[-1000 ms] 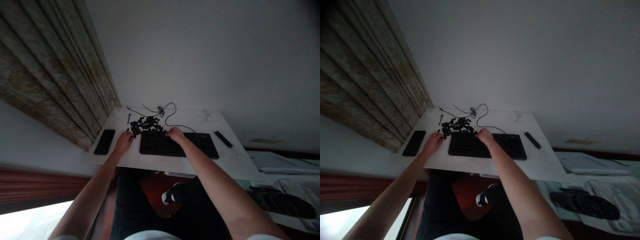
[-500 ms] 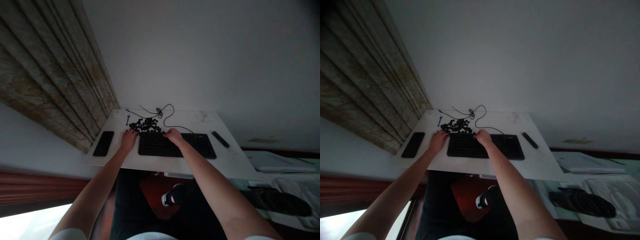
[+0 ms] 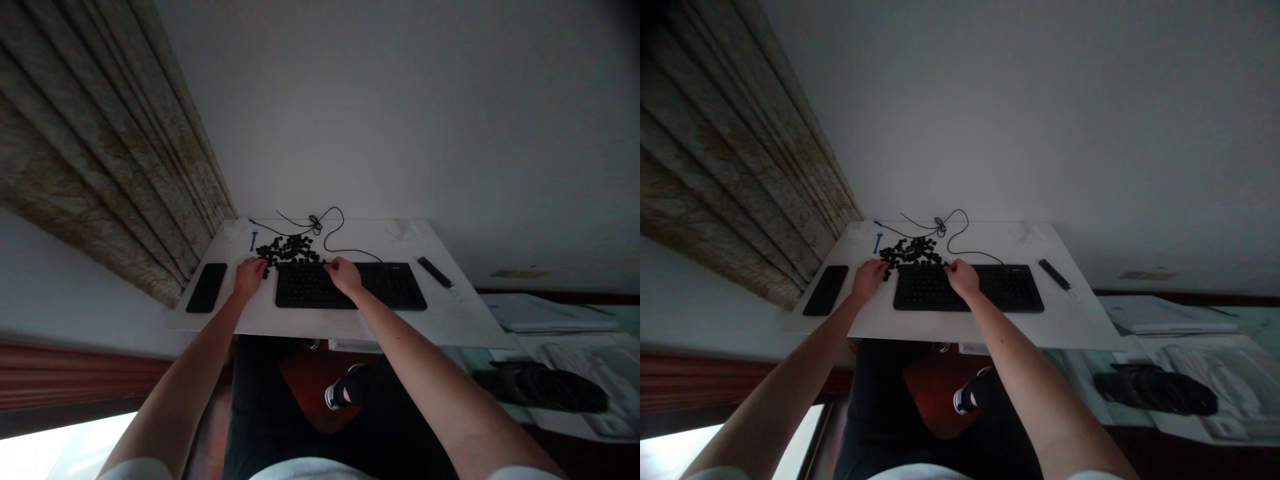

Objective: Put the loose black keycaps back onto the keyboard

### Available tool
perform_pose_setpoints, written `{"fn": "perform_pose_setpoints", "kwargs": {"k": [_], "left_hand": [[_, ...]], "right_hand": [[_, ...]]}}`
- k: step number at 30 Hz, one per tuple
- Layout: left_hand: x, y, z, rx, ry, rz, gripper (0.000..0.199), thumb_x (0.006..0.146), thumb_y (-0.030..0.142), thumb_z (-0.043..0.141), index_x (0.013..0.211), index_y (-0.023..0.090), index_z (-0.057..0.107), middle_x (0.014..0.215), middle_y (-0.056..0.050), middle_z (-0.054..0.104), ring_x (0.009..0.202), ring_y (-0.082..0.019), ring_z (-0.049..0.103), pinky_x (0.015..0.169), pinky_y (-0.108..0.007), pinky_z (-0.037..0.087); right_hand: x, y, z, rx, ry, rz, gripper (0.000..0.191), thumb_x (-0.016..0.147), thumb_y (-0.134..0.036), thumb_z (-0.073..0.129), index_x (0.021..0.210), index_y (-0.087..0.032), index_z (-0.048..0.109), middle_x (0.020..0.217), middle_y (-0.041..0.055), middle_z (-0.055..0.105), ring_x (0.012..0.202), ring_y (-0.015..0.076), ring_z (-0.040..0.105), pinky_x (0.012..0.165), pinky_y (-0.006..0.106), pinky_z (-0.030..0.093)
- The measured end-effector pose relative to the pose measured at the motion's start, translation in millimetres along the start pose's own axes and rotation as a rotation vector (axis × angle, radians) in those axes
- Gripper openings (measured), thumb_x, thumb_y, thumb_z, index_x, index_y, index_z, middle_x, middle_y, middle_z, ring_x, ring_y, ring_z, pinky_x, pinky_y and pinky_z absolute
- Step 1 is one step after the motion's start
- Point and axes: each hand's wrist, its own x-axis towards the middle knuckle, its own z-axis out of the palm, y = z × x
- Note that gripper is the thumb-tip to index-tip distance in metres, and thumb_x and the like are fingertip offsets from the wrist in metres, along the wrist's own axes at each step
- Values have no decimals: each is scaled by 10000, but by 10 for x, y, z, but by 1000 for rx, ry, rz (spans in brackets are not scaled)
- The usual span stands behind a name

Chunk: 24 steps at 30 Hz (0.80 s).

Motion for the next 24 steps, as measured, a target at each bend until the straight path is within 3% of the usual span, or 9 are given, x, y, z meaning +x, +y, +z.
{"fn": "perform_pose_setpoints", "kwargs": {"k": [5,11,16,20,24], "left_hand": [[-37,-80,-54,-135,58,-106,258,910,229,490,1029,202,718,1062,-101,716,994,-225,657,930,-377,489],[-184,132,17,118,-20,-79,212,836,323,643,997,201,708,1021,-129,717,983,-282,648,899,-408,498],[-167,259,66,191,-3,-113,158,854,239,590,953,192,704,959,-126,722,945,-275,660,894,-412,491],[-81,305,15,-92,41,-179,145,846,266,603,929,208,707,946,-86,740,928,-249,673,921,-409,491],[-49,447,-40,-711,132,-476,258,885,372,562,1000,178,688,1039,-100,734,961,-226,687,874,-383,529]], "right_hand": [[-144,41,-26,63,137,-138,192,956,-326,515,896,-193,641,883,61,697,815,182,625,697,258,392],[-678,252,155,-1,329,-471,184,957,-264,474,872,-193,622,890,88,662,849,221,584,772,317,392],[-905,393,267,-76,367,-562,139,934,-231,511,854,-199,620,879,79,651,855,232,565,785,346,371],[-874,385,250,-70,379,-528,142,941,-225,504,859,-201,618,877,76,648,860,231,565,782,343,366],[-854,371,244,-75,371,-550,141,944,-231,504,862,-203,616,883,76,651,860,231,562,789,346,365]]}}
